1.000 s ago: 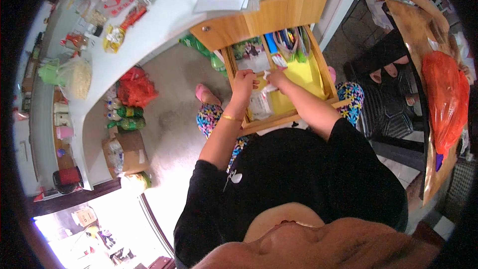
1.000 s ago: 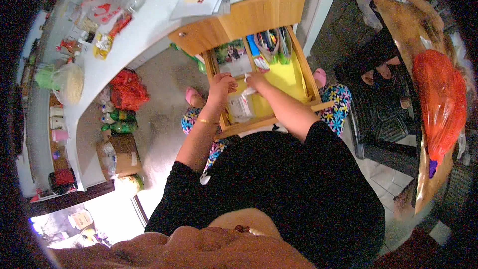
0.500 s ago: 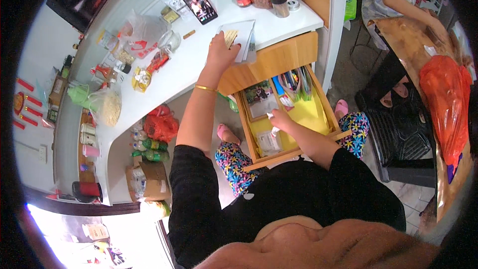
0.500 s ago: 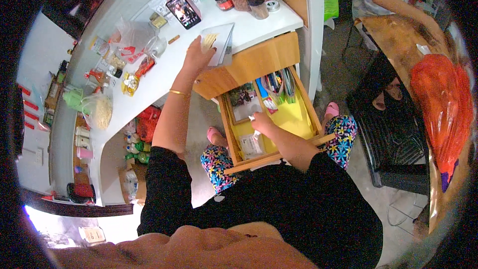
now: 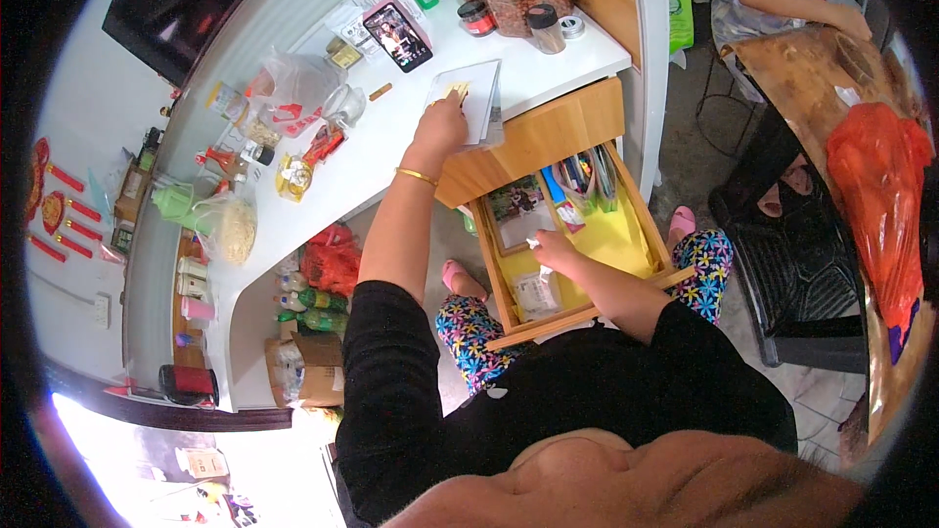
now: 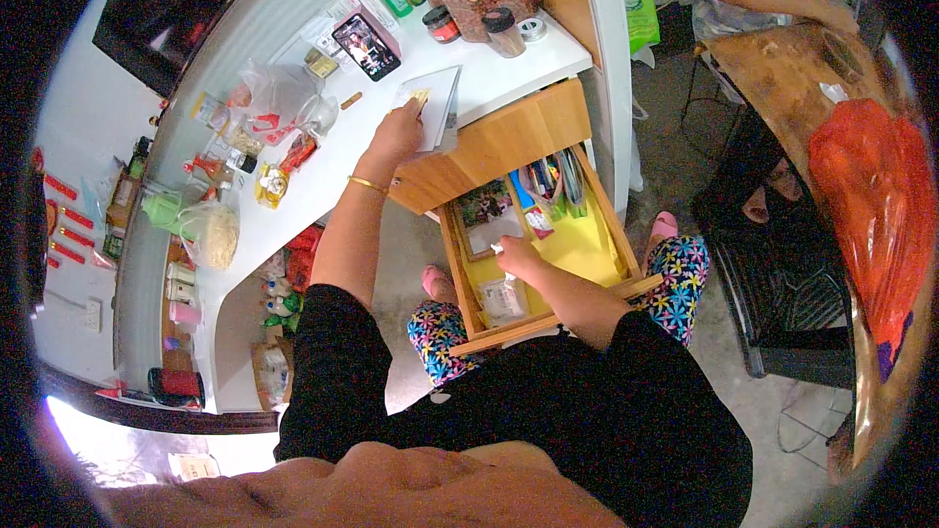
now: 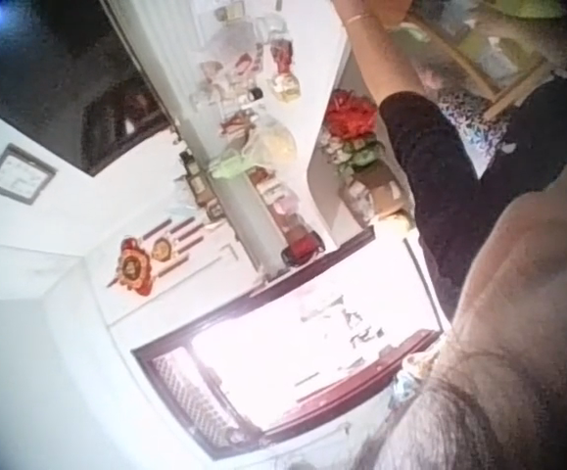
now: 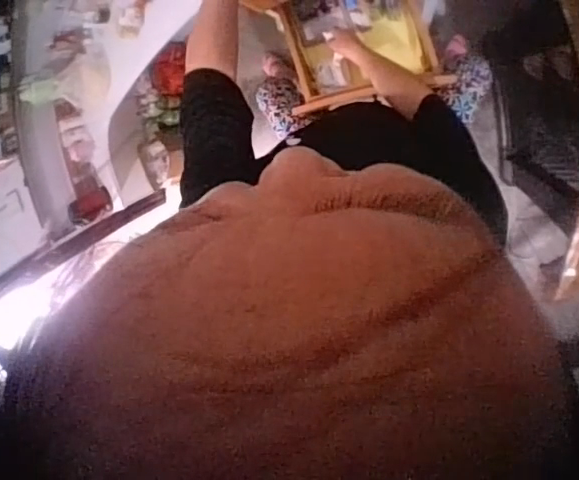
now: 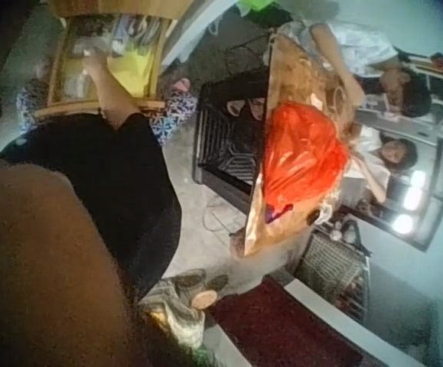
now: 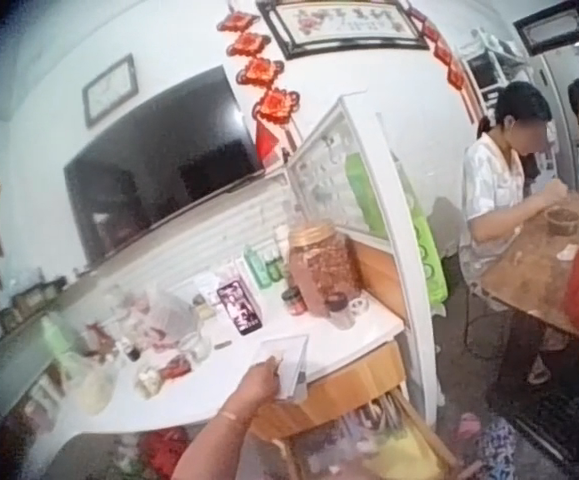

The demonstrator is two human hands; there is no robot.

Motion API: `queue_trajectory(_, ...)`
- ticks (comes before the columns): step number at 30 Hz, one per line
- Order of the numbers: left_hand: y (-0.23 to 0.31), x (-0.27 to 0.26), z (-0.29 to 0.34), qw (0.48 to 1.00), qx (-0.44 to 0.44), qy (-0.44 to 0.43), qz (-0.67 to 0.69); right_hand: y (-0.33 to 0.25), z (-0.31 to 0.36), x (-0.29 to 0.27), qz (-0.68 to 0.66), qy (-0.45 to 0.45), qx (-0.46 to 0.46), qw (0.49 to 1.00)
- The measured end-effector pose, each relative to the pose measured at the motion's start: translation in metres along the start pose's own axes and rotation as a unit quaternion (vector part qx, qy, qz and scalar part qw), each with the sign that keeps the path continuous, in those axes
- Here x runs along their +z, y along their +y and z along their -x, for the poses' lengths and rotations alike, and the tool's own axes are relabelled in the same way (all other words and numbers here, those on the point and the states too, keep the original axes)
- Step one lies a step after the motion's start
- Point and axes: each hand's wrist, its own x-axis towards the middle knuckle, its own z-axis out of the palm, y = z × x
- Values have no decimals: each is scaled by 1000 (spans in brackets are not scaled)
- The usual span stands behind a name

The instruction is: The person organizes a drawer by handling and repositioning a stapler, envelopes, and several photographs.

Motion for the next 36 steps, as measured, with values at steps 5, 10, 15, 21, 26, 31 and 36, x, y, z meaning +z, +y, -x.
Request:
queue_trajectory(5,-5,-9,-7,999,-4,-32,-22,-4,0,-4,-14,-21,20,999)
queue_trajectory(10,-10,-15,-22,988,-28,-136,-62,-3,1,-3,-11,-15,8,1000)
queue_trajectory(15,-9,-18,-22,989,-36,-145,-21,-5,2,-7,-12,-32,12,999)
queue_trajectory(21,-6,-12,-16,995,-55,-79,-33,-9,4,-9,-15,-43,23,999)
queue_trajectory(26,-15,-11,-16,994,-40,-95,-40,-11,7,-9,-4,-51,28,998)
queue_trajectory(31,-6,-24,-2,998,-7,-61,10,-6,2,-7,11,-40,22,999)
queue_trajectory(36,-41,-14,6,983,1,-5,185,-5,0,-2,17,-15,-2,1000)
